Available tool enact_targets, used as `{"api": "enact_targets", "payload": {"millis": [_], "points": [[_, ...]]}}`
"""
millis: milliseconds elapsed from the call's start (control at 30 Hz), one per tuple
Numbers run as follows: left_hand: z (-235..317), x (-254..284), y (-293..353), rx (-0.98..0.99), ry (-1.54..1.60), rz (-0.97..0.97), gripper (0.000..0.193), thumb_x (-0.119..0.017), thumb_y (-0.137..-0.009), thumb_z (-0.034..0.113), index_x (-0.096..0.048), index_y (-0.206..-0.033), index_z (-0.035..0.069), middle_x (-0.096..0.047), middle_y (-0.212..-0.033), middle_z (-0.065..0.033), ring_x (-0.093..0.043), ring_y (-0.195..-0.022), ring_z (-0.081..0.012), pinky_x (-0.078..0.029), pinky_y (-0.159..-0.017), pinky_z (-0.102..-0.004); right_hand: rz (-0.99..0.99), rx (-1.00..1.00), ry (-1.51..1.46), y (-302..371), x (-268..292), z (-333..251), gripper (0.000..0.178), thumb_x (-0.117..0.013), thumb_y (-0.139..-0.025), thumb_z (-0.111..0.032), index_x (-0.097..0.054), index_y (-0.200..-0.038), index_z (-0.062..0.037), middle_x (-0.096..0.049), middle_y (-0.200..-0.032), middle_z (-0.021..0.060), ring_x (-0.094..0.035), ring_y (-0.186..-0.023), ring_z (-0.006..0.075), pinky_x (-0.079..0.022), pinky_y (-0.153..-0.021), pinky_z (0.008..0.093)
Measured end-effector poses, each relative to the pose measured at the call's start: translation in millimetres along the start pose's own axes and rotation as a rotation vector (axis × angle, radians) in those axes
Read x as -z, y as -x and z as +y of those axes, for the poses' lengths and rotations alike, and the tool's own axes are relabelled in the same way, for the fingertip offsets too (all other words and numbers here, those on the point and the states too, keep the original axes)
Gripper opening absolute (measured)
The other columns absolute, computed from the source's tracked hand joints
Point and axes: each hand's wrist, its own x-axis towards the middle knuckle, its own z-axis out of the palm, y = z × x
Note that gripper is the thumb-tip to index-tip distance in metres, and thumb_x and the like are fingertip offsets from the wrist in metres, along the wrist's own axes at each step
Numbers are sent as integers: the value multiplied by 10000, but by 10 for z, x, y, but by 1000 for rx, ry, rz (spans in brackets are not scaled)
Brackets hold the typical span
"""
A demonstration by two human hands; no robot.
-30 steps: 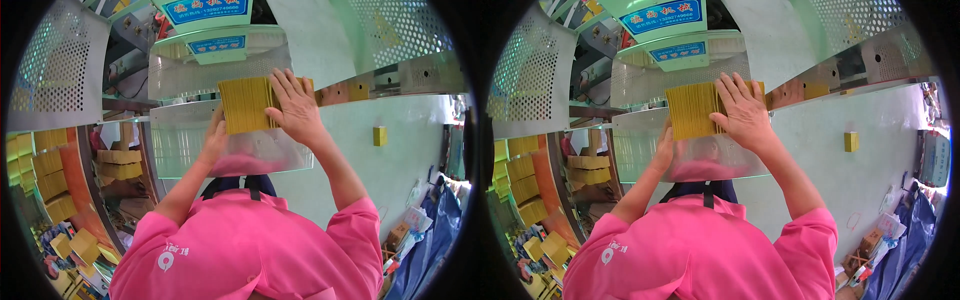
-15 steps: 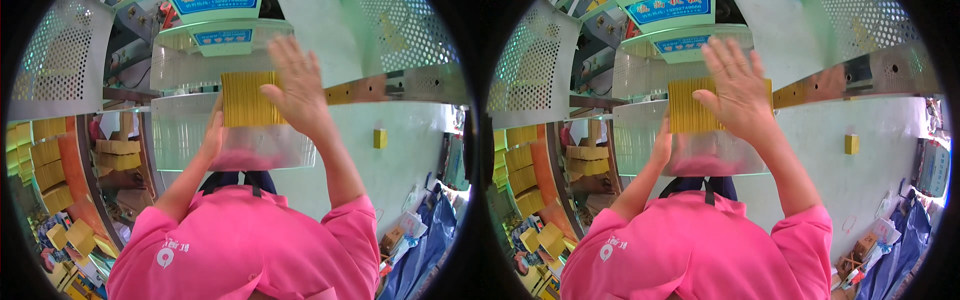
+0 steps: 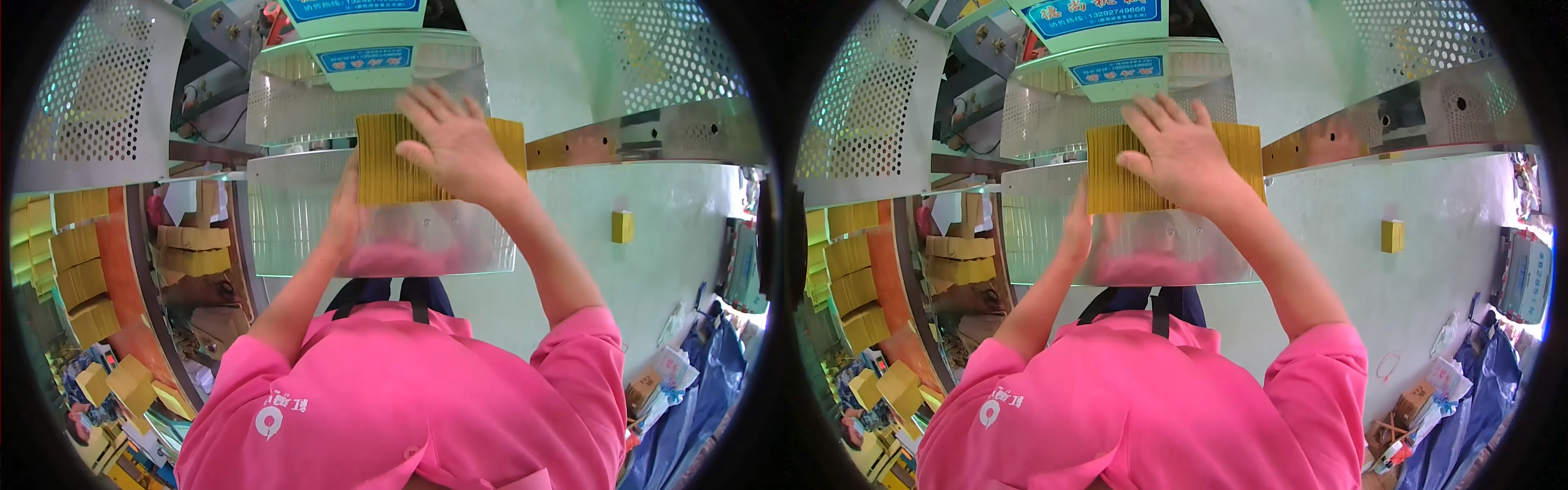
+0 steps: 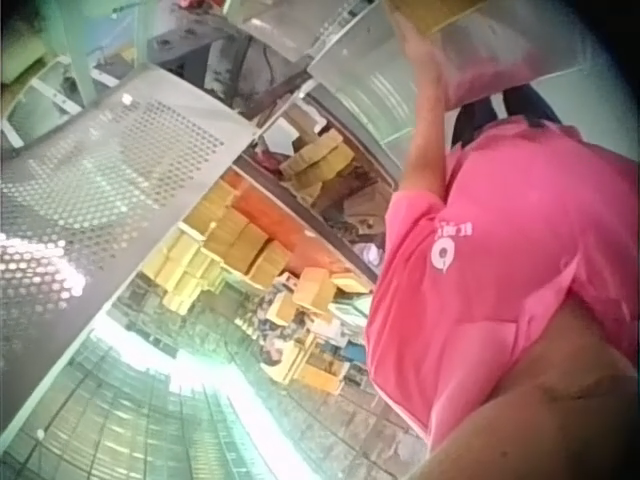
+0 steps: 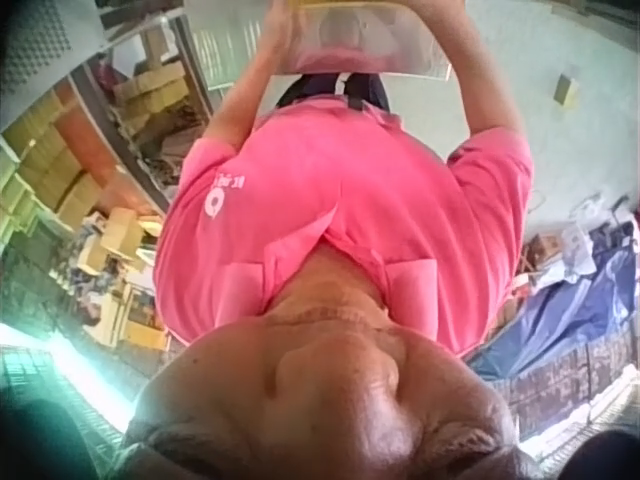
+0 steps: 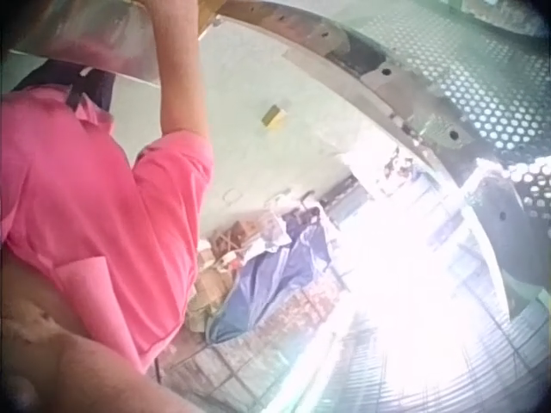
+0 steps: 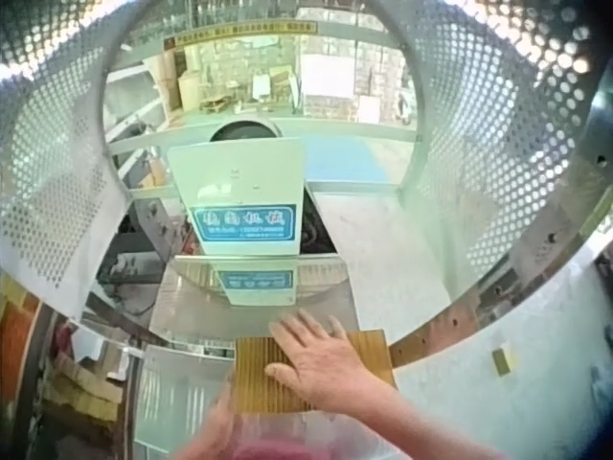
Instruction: Weighing stacks of yellow paper, adding labels, and placing them into a banding machine.
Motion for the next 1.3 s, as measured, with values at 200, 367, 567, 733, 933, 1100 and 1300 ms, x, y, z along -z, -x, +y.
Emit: {"api": "enact_targets", "payload": {"millis": [200,367,567,733,933,1100,1300], "points": [[-271,110,66,-20,-269,-31,489,-382,-1062,200,-314,-1514,27,-423,-1486,-136,-425,-1356,-263,-325,-1138,-368,99,119,-28,-164,-36,-272,616,-550,-926,-458,-445,-1433,-124,-426,-1499,94,-339,-1416,308,-228,-1154,542],[242,-142,39,325,261,52,532,-373,-1074,358,-354,-1484,19,-490,-1378,-97,-494,-1218,-190,-404,-1028,-332,163,140,-151,-162,113,-478,581,-616,-895,-395,-499,-1399,-131,-466,-1466,88,-382,-1388,320,-254,-1139,559],[315,-137,63,366,66,59,585,-349,-1073,424,-374,-1479,4,-506,-1341,-79,-499,-1185,-180,-392,-1022,-327,52,108,-131,-102,-328,-496,487,-638,-884,-345,-583,-1306,-109,-468,-1467,96,-390,-1385,312,-266,-1134,555],[-143,107,-40,232,190,46,547,-335,-1069,385,-402,-1466,15,-473,-1424,-114,-430,-1317,-220,-314,-1113,-345,490,-1,-486,466,254,-394,315,-632,-833,-52,-633,-1147,-35,-591,-1291,166,-554,-1216,333,-413,-1046,476],[-207,137,-157,206,147,6,506,-440,-1054,311,-398,-1470,26,-469,-1431,-79,-436,-1301,-182,-306,-1119,-326,675,-662,-782,1946,-237,281,368,-566,-847,8,-560,-1215,19,-603,-1197,151,-575,-1149,227,-446,-1005,367],[-223,-31,-221,98,213,-8,475,-434,-1047,310,-429,-1436,37,-485,-1383,-50,-447,-1270,-151,-316,-1108,-306,455,-765,-1058,1739,-729,268,412,-628,-879,-81,-544,-1273,6,-607,-1186,115,-591,-1097,210,-462,-974,342],[-83,210,-207,361,226,-27,509,-385,-1052,421,-428,-1450,106,-559,-1307,-11,-513,-1209,-127,-406,-1024,-331,453,-742,-839,1362,-321,166,286,-706,-894,-241,-649,-1038,0,-633,-959,135,-625,-828,248,-507,-761,364]]}}
